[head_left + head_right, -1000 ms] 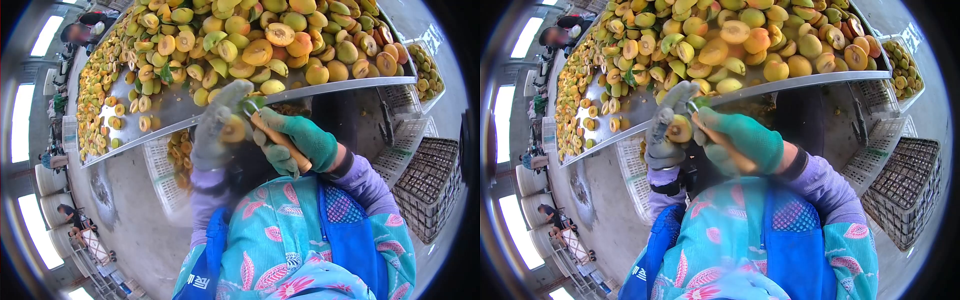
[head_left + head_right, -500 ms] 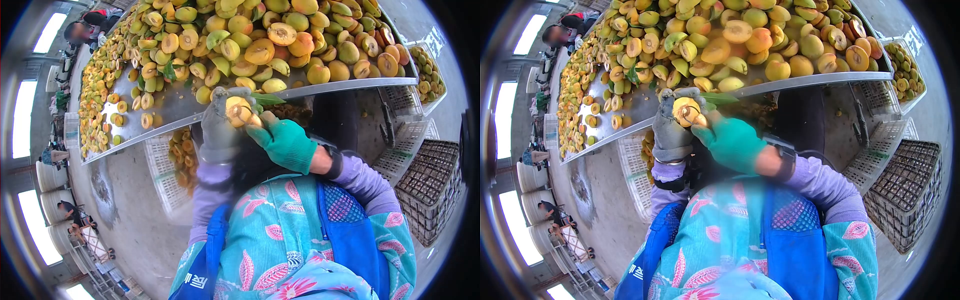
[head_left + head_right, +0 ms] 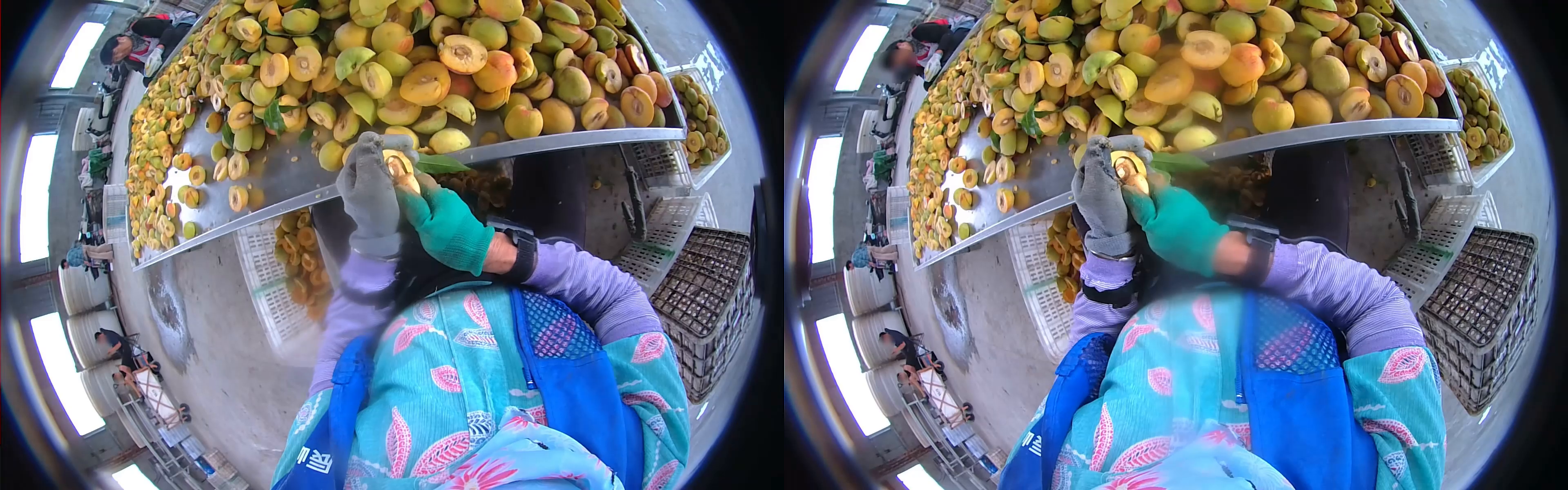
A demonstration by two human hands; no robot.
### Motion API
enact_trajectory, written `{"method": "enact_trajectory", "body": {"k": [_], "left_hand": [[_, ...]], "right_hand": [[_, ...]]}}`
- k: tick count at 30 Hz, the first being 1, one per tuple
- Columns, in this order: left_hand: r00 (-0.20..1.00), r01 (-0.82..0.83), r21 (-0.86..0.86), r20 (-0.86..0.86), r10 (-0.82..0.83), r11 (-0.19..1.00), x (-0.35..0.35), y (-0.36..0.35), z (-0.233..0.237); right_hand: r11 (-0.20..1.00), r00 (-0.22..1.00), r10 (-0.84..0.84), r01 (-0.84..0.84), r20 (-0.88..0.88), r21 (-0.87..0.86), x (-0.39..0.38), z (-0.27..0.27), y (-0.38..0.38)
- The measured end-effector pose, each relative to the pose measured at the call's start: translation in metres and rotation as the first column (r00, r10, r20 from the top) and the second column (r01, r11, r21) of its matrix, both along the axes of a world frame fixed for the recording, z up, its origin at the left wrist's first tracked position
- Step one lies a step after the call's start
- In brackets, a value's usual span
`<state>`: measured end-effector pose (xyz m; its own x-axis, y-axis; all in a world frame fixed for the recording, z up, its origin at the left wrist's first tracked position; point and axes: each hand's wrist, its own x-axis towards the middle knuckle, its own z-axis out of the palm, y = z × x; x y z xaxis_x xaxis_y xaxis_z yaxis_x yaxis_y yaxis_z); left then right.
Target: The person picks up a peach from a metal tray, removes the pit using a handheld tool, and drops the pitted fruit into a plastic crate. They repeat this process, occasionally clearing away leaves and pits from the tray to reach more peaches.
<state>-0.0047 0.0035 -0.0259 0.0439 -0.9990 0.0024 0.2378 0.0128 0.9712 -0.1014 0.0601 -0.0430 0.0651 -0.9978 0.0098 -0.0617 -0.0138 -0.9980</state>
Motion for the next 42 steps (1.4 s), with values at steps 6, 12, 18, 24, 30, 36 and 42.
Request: {"method": "enact_trajectory", "body": {"k": [6, 12, 18, 24, 30, 36, 42], "left_hand": [[0.931, 0.298, 0.059, 0.203, -0.304, 0.953, 0.011, -0.020, 0.013], [0.941, 0.261, 0.055, 0.208, -0.267, 0.964, -0.001, -0.026, 0.014], [0.906, 0.263, 0.159, 0.297, -0.300, 0.952, 0.000, -0.020, 0.020], [0.835, 0.354, 0.208, 0.368, -0.408, 0.912, -0.002, -0.041, 0.020], [0.966, 0.205, 0.092, 0.145, -0.216, 0.975, -0.018, -0.035, 0.024], [0.814, 0.553, 0.131, 0.129, -0.567, 0.823, -0.004, -0.050, 0.040], [0.855, 0.362, 0.212, -0.462, -0.234, 0.908, -0.001, -0.027, 0.029]], "right_hand": [[0.993, 0.997, 0.010, -0.018, 0.074, 0.113, -0.003, 0.004, -0.002], [0.994, 0.924, -0.097, 0.073, 0.370, 0.077, 0.010, -0.002, -0.006], [0.940, 0.871, -0.030, -0.142, 0.491, 0.309, -0.003, -0.003, -0.001], [0.856, 0.829, -0.096, -0.214, 0.551, 0.471, -0.006, 0.028, -0.007], [0.889, 0.815, -0.072, -0.208, 0.575, 0.407, -0.011, 0.038, -0.015], [0.721, 0.332, -0.137, -0.613, 0.933, 0.324, -0.011, 0.048, -0.019], [0.604, -0.138, -0.146, -0.797, 0.980, -0.022, -0.020, 0.030, -0.013]]}}
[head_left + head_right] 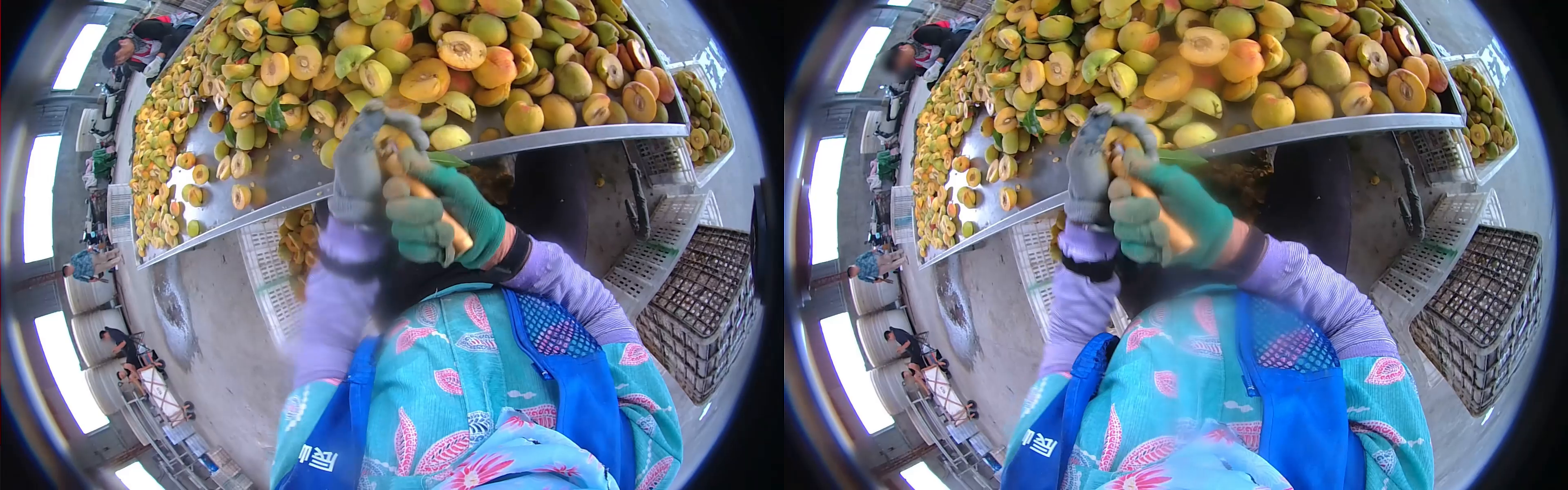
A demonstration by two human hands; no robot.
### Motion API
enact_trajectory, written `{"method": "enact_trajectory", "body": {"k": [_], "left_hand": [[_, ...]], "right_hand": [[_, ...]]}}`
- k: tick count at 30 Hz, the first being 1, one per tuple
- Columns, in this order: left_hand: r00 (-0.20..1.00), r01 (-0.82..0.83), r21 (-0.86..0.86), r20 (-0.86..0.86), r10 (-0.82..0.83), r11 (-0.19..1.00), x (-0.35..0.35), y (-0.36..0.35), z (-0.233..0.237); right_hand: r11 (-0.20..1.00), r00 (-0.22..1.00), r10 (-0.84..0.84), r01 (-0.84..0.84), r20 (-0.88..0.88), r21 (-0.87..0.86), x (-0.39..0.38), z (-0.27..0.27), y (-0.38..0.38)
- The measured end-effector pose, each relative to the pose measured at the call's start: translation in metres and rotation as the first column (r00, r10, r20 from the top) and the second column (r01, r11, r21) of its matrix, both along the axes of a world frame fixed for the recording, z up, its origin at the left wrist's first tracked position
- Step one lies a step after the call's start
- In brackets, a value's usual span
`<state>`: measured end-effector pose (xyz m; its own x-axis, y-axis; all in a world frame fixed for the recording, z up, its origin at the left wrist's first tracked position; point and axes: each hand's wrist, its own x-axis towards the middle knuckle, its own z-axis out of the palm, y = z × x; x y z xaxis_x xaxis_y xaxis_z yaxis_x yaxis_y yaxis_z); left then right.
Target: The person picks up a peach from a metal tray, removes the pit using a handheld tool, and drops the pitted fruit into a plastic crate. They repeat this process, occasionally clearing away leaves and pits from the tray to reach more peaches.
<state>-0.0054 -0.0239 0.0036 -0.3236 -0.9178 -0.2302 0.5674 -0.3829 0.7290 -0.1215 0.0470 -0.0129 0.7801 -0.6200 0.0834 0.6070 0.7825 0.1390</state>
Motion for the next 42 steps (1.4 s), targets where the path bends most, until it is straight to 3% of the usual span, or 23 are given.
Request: {"method": "enact_trajectory", "body": {"k": [1, 4, 8, 10, 12, 13, 15, 16, 17, 18, 20, 22, 23, 24, 25, 26, 30, 32, 34, 35, 38, 39, 42], "left_hand": [[0.985, 0.059, -0.112, 0.168, -0.040, 0.992, 0.011, 0.007, 0.004], [0.964, 0.049, -0.203, 0.266, 0.007, 0.978, 0.029, 0.025, 0.013], [0.815, 0.205, -0.492, 0.564, 0.130, 0.846, 0.043, 0.027, 0.013], [0.994, 0.014, -0.230, 0.111, 0.012, 0.973, 0.049, 0.031, 0.010], [0.923, -0.021, 0.130, -0.380, 0.070, 0.991, 0.062, 0.045, -0.006], [0.976, -0.177, 0.142, -0.102, 0.192, 0.974, 0.101, 0.047, -0.022], [0.888, -0.445, -0.072, -0.166, 0.429, 0.893, 0.136, 0.057, -0.026], [0.758, -0.299, -0.279, 0.511, 0.405, 0.912, 0.157, 0.050, -0.021], [0.205, -0.056, -0.332, 0.919, 0.336, 0.942, 0.179, 0.043, -0.014], [-0.478, 0.145, -0.200, 0.843, 0.245, 0.969, 0.190, 0.044, -0.012], [-0.238, 0.436, -0.317, 0.862, 0.448, 0.842, 0.160, 0.017, 0.005], [-0.222, 0.569, -0.209, 0.892, 0.394, 0.795, 0.122, -0.018, 0.002], [-0.351, 0.565, -0.036, 0.894, 0.279, 0.825, 0.106, -0.041, 0.000], [-0.332, 0.559, 0.026, 0.923, 0.195, 0.829, 0.110, -0.066, -0.030], [-0.408, 0.602, 0.126, 0.897, 0.168, 0.788, 0.111, -0.076, -0.027], [-0.487, 0.633, 0.229, 0.860, 0.151, 0.740, 0.115, -0.087, -0.021], [0.307, 0.426, -0.220, 0.947, 0.088, 0.878, 0.157, -0.060, -0.030], [0.715, 0.179, -0.413, 0.678, 0.170, 0.893, 0.131, -0.012, -0.008], [0.941, 0.050, -0.347, 0.331, 0.073, 0.936, 0.108, 0.008, -0.011], [0.992, 0.004, -0.297, 0.123, 0.034, 0.955, 0.096, 0.015, -0.012], [0.617, 0.224, -0.590, 0.702, 0.356, 0.776, 0.070, 0.028, -0.011], [0.954, -0.035, -0.211, 0.284, 0.096, 0.977, 0.070, 0.025, -0.010], [0.965, -0.206, -0.117, 0.143, 0.221, 0.972, 0.054, 0.019, -0.019]], "right_hand": [[0.999, 0.994, 0.014, -0.019, -0.110, -0.040, 0.004, 0.005, 0.003], [0.985, 0.970, 0.062, -0.097, -0.233, -0.144, 0.011, 0.016, 0.011], [0.971, 0.953, 0.241, -0.238, 0.185, -0.039, 0.026, -0.006, 0.013], [0.956, 0.918, 0.292, -0.281, 0.269, -0.081, 0.035, -0.006, 0.009], [0.943, 0.913, 0.326, -0.295, 0.247, -0.156, 0.039, -0.003, 0.011], [0.931, 0.927, 0.332, -0.293, 0.175, -0.216, 0.035, 0.005, 0.012], [0.902, 0.948, 0.315, -0.310, -0.033, -0.302, 0.013, 0.022, 0.009], [0.966, 0.961, 0.231, -0.245, -0.150, -0.081, 0.006, 0.014, 0.007], [0.987, 0.946, 0.147, -0.122, -0.290, 0.104, -0.001, 0.007, 0.004], [0.963, 0.967, 0.206, -0.173, -0.151, 0.206, -0.005, -0.041, -0.003], [0.986, 0.876, 0.159, -0.115, -0.456, 0.124, -0.004, -0.022, 0.000], [0.996, 0.722, 0.085, -0.080, -0.686, 0.039, -0.003, -0.006, 0.002], [0.998, 0.640, 0.034, -0.067, -0.768, -0.012, -0.003, -0.001, -0.002], [0.996, 0.549, -0.017, -0.063, -0.835, -0.062, -0.005, 0.003, -0.004], [0.988, 0.651, 0.074, 0.058, -0.755, 0.146, -0.003, -0.018, -0.006], [0.998, 0.588, -0.020, 0.058, -0.809, 0.018, -0.003, -0.013, -0.005], [0.907, 0.298, -0.394, -0.030, -0.870, -0.421, 0.009, 0.005, -0.001], [0.744, 0.067, -0.642, -0.188, -0.764, -0.642, 0.025, -0.005, -0.008], [0.556, -0.087, -0.817, -0.381, -0.570, -0.739, 0.035, -0.014, -0.012], [0.451, -0.128, -0.885, -0.472, -0.447, -0.758, 0.037, -0.017, -0.013], [0.436, -0.178, -0.899, -0.452, -0.401, -0.778, 0.040, -0.030, -0.015], [0.443, -0.193, -0.896, -0.414, -0.399, -0.795, 0.040, -0.037, -0.014], [0.495, -0.212, -0.869, -0.329, -0.448, -0.804, 0.036, -0.025, -0.007]]}}
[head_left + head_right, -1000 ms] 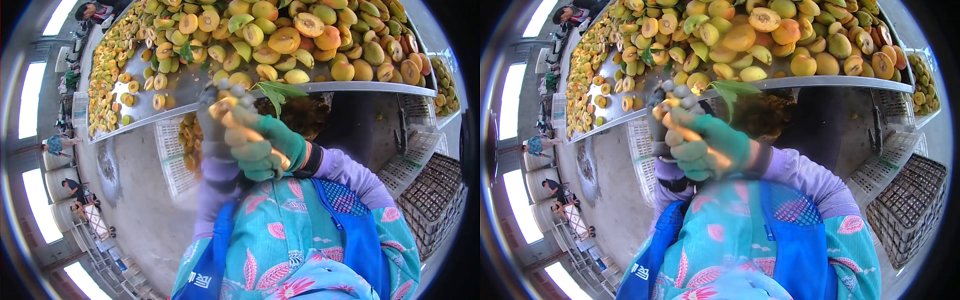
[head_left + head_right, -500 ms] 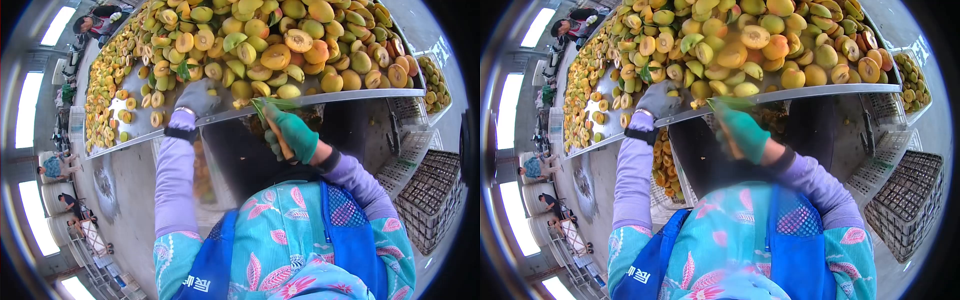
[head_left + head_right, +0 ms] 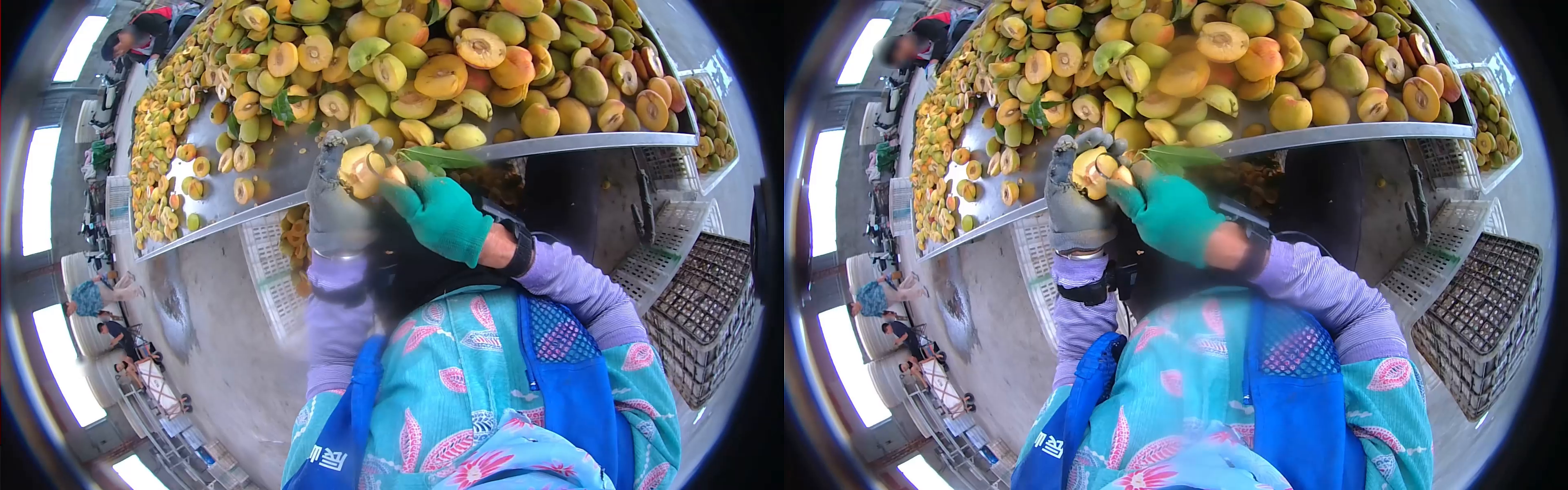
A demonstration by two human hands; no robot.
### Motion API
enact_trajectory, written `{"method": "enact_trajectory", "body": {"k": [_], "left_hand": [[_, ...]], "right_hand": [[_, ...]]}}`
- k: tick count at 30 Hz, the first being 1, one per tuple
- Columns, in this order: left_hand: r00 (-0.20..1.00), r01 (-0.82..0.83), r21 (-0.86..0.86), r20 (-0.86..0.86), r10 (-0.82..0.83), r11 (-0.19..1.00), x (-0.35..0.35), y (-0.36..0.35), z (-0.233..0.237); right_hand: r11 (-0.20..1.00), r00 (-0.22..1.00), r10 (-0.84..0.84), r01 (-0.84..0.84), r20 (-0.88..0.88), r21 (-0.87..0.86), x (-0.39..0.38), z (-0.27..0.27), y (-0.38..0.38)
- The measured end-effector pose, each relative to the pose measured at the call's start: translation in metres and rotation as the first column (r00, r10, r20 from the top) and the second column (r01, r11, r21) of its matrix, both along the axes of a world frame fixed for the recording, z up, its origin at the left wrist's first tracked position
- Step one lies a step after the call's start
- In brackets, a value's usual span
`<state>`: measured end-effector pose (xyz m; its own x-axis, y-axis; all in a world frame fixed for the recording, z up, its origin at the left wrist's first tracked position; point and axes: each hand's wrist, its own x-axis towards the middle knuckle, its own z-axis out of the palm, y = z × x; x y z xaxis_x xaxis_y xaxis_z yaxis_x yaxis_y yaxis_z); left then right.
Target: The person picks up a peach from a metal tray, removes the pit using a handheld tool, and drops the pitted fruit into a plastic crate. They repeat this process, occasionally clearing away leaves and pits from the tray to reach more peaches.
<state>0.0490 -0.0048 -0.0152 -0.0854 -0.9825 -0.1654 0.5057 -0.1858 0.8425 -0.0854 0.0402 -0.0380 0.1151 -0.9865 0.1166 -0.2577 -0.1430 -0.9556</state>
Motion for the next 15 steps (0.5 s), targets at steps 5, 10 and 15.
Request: {"method": "enact_trajectory", "body": {"k": [5, 10, 15], "left_hand": [[0.870, 0.040, -0.312, 0.479, 0.121, 0.949, -0.006, 0.003, 0.003], [0.912, -0.050, -0.233, 0.386, 0.140, 0.971, -0.009, -0.002, -0.007], [0.973, -0.198, -0.063, 0.112, 0.204, 0.978, -0.021, -0.003, -0.002]], "right_hand": [[1.000, 0.999, -0.015, 0.014, -0.034, -0.013, 0.003, -0.003, 0.002], [0.998, 0.997, -0.011, 0.016, -0.081, 0.064, 0.001, 0.010, 0.002], [0.997, 0.999, -0.014, 0.010, -0.050, -0.079, 0.002, 0.000, -0.005]]}}
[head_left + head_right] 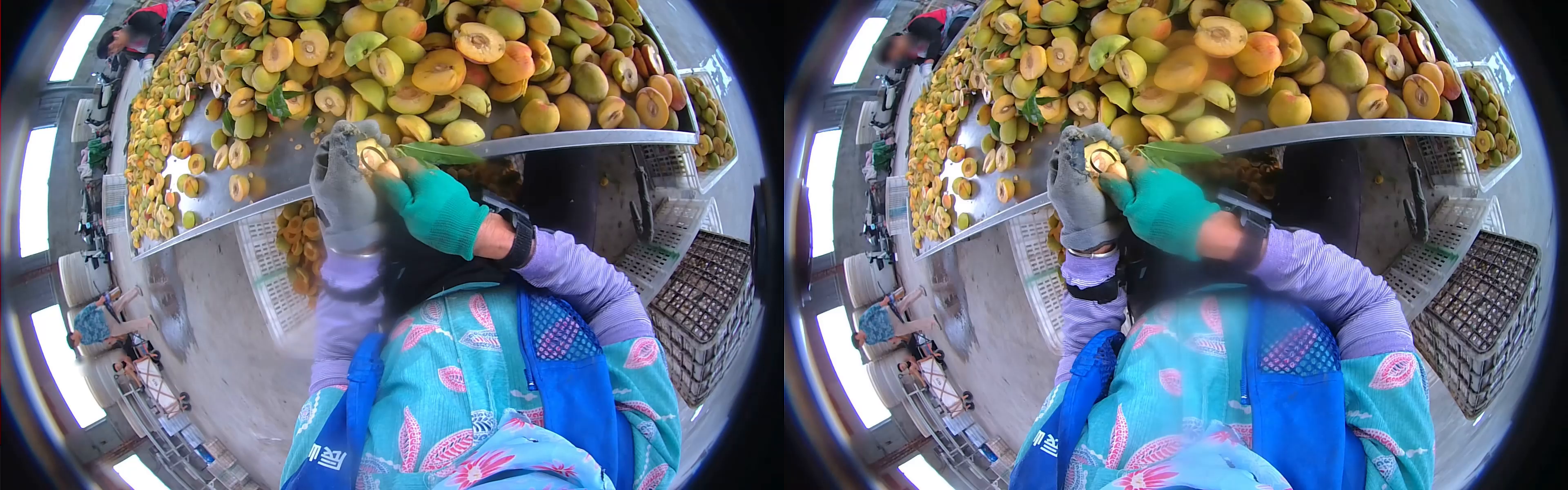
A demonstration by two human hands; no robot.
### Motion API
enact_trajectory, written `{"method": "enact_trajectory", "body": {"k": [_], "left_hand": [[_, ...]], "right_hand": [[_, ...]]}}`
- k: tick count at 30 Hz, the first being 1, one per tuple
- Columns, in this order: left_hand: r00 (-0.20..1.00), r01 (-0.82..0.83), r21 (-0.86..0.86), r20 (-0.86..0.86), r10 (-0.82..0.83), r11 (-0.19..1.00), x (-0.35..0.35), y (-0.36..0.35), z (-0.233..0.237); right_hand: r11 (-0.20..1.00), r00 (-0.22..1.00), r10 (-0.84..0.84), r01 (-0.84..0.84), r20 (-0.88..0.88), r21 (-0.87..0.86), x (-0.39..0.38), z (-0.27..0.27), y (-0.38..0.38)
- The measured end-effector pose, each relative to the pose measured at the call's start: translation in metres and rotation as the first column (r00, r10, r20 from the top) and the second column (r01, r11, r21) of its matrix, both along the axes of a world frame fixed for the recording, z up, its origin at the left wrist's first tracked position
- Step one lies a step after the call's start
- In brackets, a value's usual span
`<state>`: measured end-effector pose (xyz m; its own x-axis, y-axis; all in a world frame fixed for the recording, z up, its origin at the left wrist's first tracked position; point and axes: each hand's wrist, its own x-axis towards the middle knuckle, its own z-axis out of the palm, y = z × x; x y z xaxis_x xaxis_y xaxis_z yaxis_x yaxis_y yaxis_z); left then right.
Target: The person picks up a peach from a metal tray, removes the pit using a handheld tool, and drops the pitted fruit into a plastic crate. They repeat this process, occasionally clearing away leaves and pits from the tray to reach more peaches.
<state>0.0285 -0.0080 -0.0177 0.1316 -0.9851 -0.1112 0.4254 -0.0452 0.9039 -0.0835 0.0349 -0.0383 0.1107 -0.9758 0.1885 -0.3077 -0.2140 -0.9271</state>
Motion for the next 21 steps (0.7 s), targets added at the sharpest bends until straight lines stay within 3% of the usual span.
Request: {"method": "enact_trajectory", "body": {"k": [4, 7, 10, 13, 16, 19, 21], "left_hand": [[0.986, -0.037, -0.060, 0.163, 0.046, 0.997, -0.003, 0.001, -0.001], [0.988, 0.023, -0.054, 0.152, -0.015, 0.998, -0.007, 0.003, 0.000], [0.977, 0.176, -0.104, 0.138, -0.161, 0.979, -0.005, -0.003, -0.001], [0.993, 0.030, 0.027, 0.110, -0.033, 0.999, -0.006, 0.003, -0.008], [0.993, 0.076, 0.069, 0.085, -0.081, 0.995, -0.004, 0.004, -0.002], [0.981, 0.133, 0.059, 0.135, -0.140, 0.989, -0.008, 0.002, 0.008], [0.961, 0.220, 0.028, 0.166, -0.222, 0.975, -0.008, -0.005, 0.016]], "right_hand": [[0.996, 0.987, 0.030, -0.043, 0.158, 0.079, 0.010, -0.007, 0.008], [0.966, 0.960, -0.039, -0.036, 0.278, 0.258, 0.016, -0.008, 0.017], [0.964, 0.968, -0.059, -0.008, 0.243, 0.267, 0.016, -0.013, 0.016], [0.944, 0.976, -0.063, -0.010, 0.210, 0.329, 0.017, -0.005, 0.017], [0.846, 0.934, -0.102, -0.099, 0.343, 0.523, 0.014, 0.008, 0.020], [0.899, 0.863, -0.090, -0.144, 0.496, 0.413, 0.012, 0.013, 0.021], [0.938, 0.939, 0.011, -0.130, 0.345, 0.322, 0.001, 0.000, 0.013]]}}
